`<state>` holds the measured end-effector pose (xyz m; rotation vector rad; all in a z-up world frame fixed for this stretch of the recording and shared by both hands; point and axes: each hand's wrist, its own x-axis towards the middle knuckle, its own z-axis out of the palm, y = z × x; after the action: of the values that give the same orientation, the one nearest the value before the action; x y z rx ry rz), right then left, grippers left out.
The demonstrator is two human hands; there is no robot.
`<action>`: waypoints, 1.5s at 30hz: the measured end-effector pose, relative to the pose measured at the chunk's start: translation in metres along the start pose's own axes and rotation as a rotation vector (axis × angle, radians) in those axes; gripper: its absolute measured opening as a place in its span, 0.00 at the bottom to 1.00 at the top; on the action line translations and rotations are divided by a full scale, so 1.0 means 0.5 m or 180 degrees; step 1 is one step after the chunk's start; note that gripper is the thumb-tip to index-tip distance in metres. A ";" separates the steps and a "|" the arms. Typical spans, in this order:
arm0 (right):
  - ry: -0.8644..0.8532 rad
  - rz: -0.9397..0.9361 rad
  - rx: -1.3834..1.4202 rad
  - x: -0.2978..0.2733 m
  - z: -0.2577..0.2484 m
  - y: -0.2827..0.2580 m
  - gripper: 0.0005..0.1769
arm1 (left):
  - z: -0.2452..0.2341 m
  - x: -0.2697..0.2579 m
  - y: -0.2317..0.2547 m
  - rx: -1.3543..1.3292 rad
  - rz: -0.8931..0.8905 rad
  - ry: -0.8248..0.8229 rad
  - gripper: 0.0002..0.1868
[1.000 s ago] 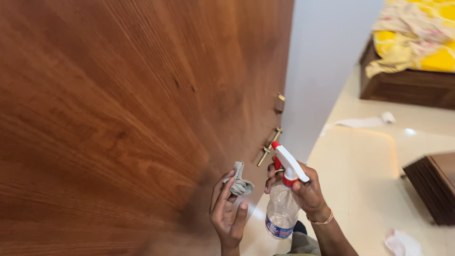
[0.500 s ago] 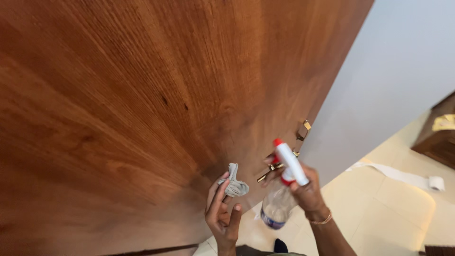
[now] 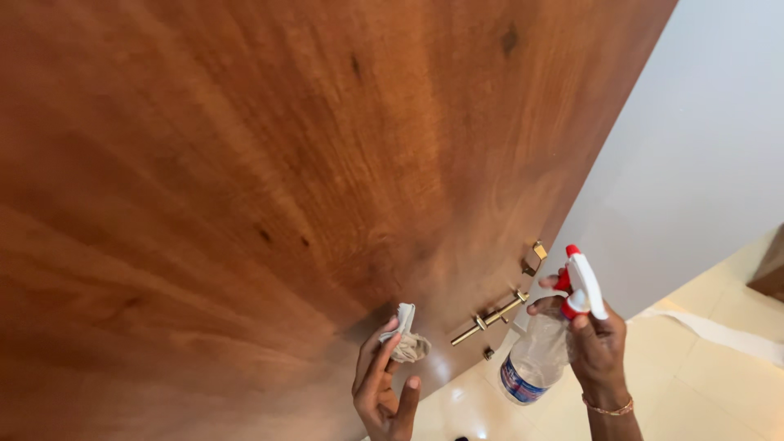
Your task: The person sprays a liquid from a bottle onto a cloth and wipes a wooden door surface in circular motions. They continue wiping different sections of the door, including around a wall-mounted switchboard, while holding the spray bottle in the other hand.
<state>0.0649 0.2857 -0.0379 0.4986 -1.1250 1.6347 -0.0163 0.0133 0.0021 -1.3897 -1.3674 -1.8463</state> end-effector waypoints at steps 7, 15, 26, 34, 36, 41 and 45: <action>-0.0223 0.0326 -0.0046 -0.064 -0.027 0.044 0.44 | 0.032 -0.002 -0.041 0.0124 -0.0309 -0.0228 0.25; -0.0545 0.0634 0.0690 0.002 0.011 0.038 0.51 | 0.117 0.026 -0.014 0.2088 0.0554 0.0939 0.25; -0.1381 0.0575 0.0383 0.127 -0.112 -0.027 0.45 | 0.278 0.153 -0.143 0.3857 0.2041 0.1626 0.19; -0.1660 0.0990 0.0588 0.181 -0.187 -0.027 0.47 | 0.371 0.118 -0.333 0.4255 0.1705 0.1133 0.18; -0.1775 0.1087 0.0724 0.191 -0.192 -0.021 0.48 | 0.366 0.089 -0.346 0.4365 0.1513 0.1115 0.19; -0.1854 0.0649 0.0494 0.218 -0.170 -0.033 0.49 | 0.302 0.130 -0.284 0.4290 0.1391 0.2252 0.21; -0.1506 0.0556 0.0744 0.243 -0.136 -0.060 0.52 | 0.281 0.191 -0.241 0.4182 0.1763 0.2246 0.20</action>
<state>0.0609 0.4070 0.0364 1.0018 -1.3539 1.8672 -0.0870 0.2062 0.0352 -0.2823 -1.1787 -0.6045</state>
